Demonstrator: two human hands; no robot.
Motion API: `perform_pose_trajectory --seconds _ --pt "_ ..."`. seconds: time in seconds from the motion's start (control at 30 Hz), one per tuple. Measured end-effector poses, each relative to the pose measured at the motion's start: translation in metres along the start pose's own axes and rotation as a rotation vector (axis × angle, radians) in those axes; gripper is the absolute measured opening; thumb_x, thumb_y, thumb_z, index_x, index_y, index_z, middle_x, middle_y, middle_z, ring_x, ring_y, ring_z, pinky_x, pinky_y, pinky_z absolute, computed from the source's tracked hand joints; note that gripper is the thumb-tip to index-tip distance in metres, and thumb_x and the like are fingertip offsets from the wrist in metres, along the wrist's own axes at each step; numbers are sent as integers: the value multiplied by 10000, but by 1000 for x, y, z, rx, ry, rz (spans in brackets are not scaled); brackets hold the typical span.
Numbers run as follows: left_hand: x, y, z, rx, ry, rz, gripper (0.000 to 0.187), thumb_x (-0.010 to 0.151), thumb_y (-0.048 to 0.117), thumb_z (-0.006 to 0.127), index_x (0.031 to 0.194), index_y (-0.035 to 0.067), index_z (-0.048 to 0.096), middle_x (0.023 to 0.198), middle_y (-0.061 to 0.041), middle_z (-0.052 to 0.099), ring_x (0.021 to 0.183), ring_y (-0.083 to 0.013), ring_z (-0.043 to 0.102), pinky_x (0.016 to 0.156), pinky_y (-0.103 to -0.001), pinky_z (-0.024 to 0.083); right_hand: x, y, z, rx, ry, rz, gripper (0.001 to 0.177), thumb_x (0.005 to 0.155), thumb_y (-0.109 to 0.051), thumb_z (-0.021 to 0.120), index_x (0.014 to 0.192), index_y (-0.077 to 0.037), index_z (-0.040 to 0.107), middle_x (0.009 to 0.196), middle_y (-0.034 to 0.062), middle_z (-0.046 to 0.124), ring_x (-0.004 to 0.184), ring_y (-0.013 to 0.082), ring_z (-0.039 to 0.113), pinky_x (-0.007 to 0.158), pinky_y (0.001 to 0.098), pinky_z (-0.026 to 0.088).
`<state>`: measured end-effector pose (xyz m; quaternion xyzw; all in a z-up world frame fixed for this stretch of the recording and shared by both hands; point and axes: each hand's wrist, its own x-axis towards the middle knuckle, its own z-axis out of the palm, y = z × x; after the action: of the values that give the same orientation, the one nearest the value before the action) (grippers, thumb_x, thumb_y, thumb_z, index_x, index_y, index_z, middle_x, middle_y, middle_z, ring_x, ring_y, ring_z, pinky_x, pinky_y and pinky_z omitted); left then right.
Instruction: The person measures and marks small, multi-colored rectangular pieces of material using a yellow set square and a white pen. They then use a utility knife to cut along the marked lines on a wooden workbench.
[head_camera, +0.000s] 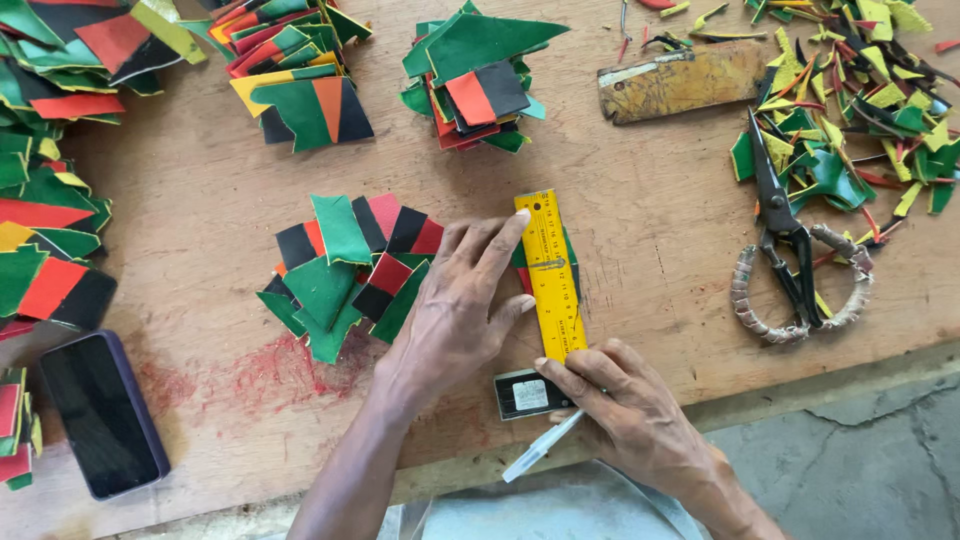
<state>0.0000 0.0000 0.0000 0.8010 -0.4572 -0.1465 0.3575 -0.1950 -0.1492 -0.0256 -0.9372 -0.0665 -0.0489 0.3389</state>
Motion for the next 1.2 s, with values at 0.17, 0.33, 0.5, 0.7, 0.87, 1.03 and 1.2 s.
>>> perform_pose_trajectory --seconds 0.17,0.33,0.5,0.7,0.87,1.03,1.2 --pt "0 3 -2 34 15 36 612 781 109 813 1348 24 600 1372 -153 558 1300 -366 498 1107 -445 433 4 -2 -3 18 44 -27 601 790 -241 805 1344 -87 629 1094 77 575 910 286 558 835 407 502" --pt "1 6 -4 42 17 30 570 786 110 809 1322 27 635 1396 -154 547 1304 -370 490 1104 -450 426 5 -3 -3 10 51 -31 585 795 -247 806 1334 -93 639 1083 76 578 900 272 566 824 403 509" --pt "2 8 -5 40 4 17 559 789 123 804 1316 27 645 1398 -150 546 1310 -365 488 1107 -448 424 4 0 -4 45 43 -51 596 797 -229 809 1343 -76 625 1101 76 582 932 281 573 841 406 510" --pt "4 9 -5 69 -17 14 561 784 122 802 1312 13 646 1397 -148 539 1308 -365 481 1108 -447 417 3 2 -6 52 -5 -27 644 744 -178 800 1354 -74 625 1105 89 591 926 305 561 829 409 508" --pt "4 9 -4 70 -17 13 553 788 126 802 1310 22 651 1399 -149 536 1310 -364 479 1107 -448 416 2 2 -7 68 18 -36 614 775 -198 802 1350 -75 623 1112 95 591 942 309 564 849 414 500" --pt "4 8 -5 73 -24 11 547 799 145 796 1314 27 652 1405 -148 533 1313 -363 477 1107 -448 414 2 2 -7 86 7 -17 577 807 -207 793 1347 -79 634 1108 88 603 939 301 574 854 409 497" --pt "3 7 -5 75 -31 17 548 812 159 788 1323 21 646 1411 -158 524 1316 -370 469 1114 -458 402 4 1 -9 83 26 -38 566 821 -215 780 1349 -77 627 1105 85 596 955 298 586 869 415 496"
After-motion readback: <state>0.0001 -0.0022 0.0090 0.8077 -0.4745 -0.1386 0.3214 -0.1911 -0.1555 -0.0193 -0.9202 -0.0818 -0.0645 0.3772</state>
